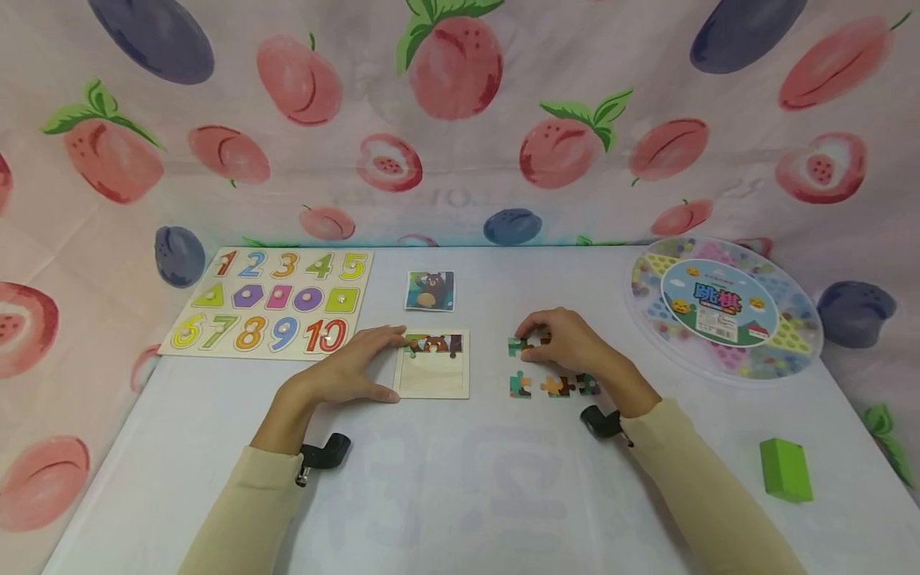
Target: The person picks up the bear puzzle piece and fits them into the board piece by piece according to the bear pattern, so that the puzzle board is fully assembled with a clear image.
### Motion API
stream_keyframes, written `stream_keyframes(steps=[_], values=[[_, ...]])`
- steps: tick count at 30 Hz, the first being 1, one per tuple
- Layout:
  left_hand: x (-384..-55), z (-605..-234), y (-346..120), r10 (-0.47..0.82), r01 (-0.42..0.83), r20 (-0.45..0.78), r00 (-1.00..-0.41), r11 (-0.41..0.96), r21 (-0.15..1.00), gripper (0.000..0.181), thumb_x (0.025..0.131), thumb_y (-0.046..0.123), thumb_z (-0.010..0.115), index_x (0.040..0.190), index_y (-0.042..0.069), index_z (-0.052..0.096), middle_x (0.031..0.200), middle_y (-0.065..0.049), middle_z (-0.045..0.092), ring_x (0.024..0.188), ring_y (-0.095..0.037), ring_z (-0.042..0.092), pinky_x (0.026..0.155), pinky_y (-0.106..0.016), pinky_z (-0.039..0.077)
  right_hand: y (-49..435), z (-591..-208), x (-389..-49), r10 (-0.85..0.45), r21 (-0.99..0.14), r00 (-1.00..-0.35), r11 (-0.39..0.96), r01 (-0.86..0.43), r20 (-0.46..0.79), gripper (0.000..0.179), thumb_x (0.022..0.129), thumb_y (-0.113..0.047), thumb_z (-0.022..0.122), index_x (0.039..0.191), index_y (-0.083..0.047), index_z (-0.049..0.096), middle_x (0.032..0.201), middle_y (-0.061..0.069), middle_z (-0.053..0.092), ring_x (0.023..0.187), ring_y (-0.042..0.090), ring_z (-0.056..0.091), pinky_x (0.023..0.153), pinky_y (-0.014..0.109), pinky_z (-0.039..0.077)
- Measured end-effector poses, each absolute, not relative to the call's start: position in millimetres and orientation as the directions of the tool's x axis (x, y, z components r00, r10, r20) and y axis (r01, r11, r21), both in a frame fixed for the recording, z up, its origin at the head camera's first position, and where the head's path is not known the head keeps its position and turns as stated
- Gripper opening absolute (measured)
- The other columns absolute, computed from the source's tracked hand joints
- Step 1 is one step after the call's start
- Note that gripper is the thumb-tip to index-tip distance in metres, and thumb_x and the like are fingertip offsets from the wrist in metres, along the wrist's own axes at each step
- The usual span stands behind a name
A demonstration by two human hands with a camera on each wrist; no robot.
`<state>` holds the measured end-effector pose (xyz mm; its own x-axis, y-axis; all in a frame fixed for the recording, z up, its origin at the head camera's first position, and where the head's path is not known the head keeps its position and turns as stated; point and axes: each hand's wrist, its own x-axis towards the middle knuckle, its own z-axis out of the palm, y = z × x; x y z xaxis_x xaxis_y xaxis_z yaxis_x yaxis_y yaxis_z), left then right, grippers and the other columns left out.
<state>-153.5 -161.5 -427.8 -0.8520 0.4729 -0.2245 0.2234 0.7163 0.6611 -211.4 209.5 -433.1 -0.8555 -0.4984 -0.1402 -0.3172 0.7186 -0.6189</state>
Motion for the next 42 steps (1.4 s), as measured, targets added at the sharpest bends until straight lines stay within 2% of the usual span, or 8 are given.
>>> stream_keyframes(steps=[5, 14, 20, 31, 42], values=[[-153, -428, -161, 0.469, 0.217, -0.233, -0.852, 0.721, 0.658, 0.082, 0.076, 0.024, 0.089, 0.148, 0.016, 0.052, 0.169, -0.003, 0.032, 0.160, -0.031, 0.020, 0.131, -0.056, 0.020, 209, -433, -211, -0.506, -0.604, -0.852, 0.723, -0.334, -0.134, 0.022, 0.089, -0.018, 0.080, 0.109, -0.013, 0.075, 0.111, 0.007, 0.075, 0.092, 0.017, 0.058, 0.080, 0.029, 0.047], [-154, -429, -161, 0.470, 0.224, -0.227, -0.853, 0.722, 0.655, 0.081, 0.077, 0.026, 0.089, 0.148, 0.017, 0.052, 0.168, -0.002, 0.033, 0.160, -0.031, 0.020, 0.130, -0.057, 0.020, 208, -432, -209, -0.523, -0.629, -0.847, 0.693, -0.353, -0.100, 0.017, 0.087, -0.010, 0.080, 0.103, -0.012, 0.074, 0.101, 0.005, 0.070, 0.087, 0.014, 0.061, 0.074, 0.023, 0.051], [-155, -430, -161, 0.470, 0.215, -0.237, -0.850, 0.721, 0.659, 0.081, 0.077, 0.026, 0.089, 0.148, 0.017, 0.052, 0.169, -0.001, 0.032, 0.161, -0.030, 0.019, 0.131, -0.056, 0.019, 207, -429, -210, -0.533, -0.636, -0.840, 0.683, -0.359, -0.098, 0.011, 0.087, -0.010, 0.079, 0.098, -0.012, 0.079, 0.102, 0.005, 0.074, 0.084, 0.011, 0.061, 0.072, 0.021, 0.052], [-155, -430, -161, 0.463, 0.209, -0.236, -0.854, 0.722, 0.660, 0.081, 0.077, 0.025, 0.089, 0.148, 0.018, 0.052, 0.169, 0.000, 0.032, 0.161, -0.029, 0.019, 0.130, -0.056, 0.020, 200, -421, -210, -0.519, -0.688, -0.852, 0.643, -0.336, -0.069, 0.024, 0.082, -0.013, 0.085, 0.104, -0.008, 0.076, 0.100, 0.010, 0.076, 0.079, 0.010, 0.066, 0.067, 0.018, 0.053], [-155, -430, -161, 0.462, 0.206, -0.249, -0.851, 0.730, 0.652, 0.082, 0.078, 0.027, 0.088, 0.150, 0.018, 0.050, 0.169, 0.001, 0.031, 0.161, -0.029, 0.017, 0.130, -0.056, 0.020, 182, -423, -205, -0.519, -0.768, -0.840, 0.600, -0.226, -0.158, 0.027, 0.090, -0.014, 0.078, 0.116, -0.011, 0.075, 0.117, 0.013, 0.073, 0.078, 0.014, 0.064, 0.063, 0.019, 0.049]])
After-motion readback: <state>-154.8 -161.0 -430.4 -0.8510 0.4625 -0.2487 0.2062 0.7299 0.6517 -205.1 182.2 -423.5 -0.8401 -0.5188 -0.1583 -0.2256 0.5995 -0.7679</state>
